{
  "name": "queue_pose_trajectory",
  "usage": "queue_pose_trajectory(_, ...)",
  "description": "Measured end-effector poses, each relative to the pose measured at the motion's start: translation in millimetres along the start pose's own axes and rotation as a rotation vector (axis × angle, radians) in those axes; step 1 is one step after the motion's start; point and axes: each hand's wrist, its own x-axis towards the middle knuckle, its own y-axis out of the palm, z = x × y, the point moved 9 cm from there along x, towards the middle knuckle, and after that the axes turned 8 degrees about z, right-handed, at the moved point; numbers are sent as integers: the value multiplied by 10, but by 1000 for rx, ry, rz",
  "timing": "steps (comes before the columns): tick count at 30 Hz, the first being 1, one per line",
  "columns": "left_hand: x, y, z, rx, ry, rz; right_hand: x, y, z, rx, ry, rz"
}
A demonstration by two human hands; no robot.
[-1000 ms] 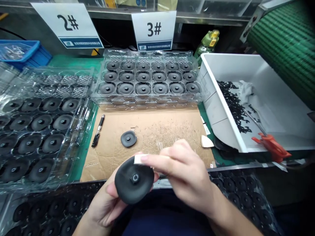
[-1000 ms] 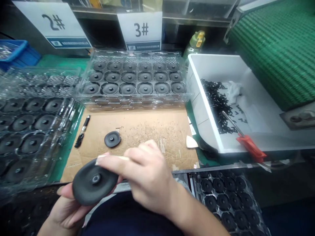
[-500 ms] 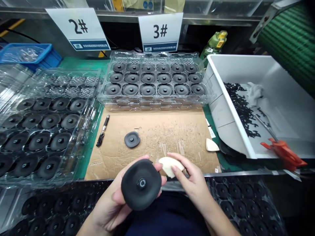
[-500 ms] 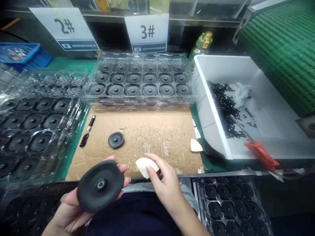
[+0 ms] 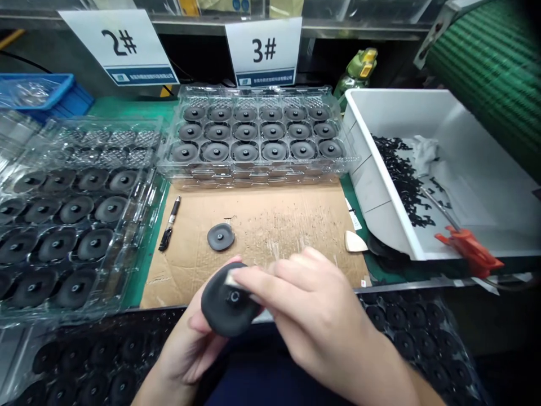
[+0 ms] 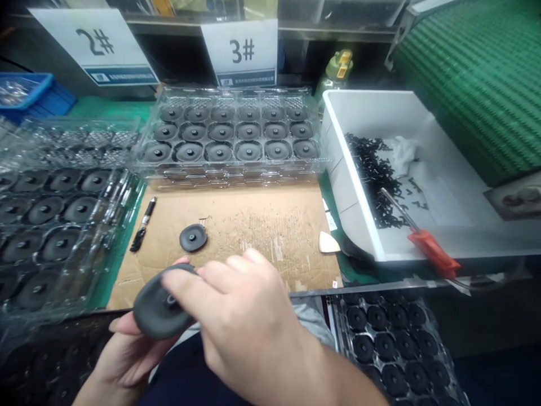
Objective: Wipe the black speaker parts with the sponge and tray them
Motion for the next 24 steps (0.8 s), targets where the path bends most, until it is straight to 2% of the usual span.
queue_pose_trajectory(2,33,73,-43,23,49,71,-34,-72,131,-19,-77,-175)
queue_pose_trajectory(4,50,92,-108,67,122,94,-107,-97,220,-56,-73,-318)
queue_pose_trajectory(6,46,35,-164,86,189,43,-180,-73,288,-83,-72,-363)
queue_pose_trajectory(8,37,-5,-181,74,223,0,-225,-41,255,23,-65,-324)
queue_pose_trajectory(10,34,-5,-174,57,231,-26,-239,34,57,274,21,-223)
queue_pose_trajectory(12,30,23,-198,59,260,-45,-293,107,-248,530,180,-207)
queue_pose_trajectory(15,31,68,-222,75,263,-54,-468,127,-684,684,407,-368)
queue_pose_trajectory(18,35,95,-183,68,210,-31,-573,89,-838,640,505,-431)
queue_pose_trajectory(21,13,62,-144,54,213,-62,-531,-92,-645,461,447,-438)
queue_pose_trajectory(22,6,41,-124,56,213,-80,-485,-165,-518,388,392,-448)
queue_pose_trajectory(24,4,-1,-55,57,171,-92,-339,-256,-176,237,192,-437)
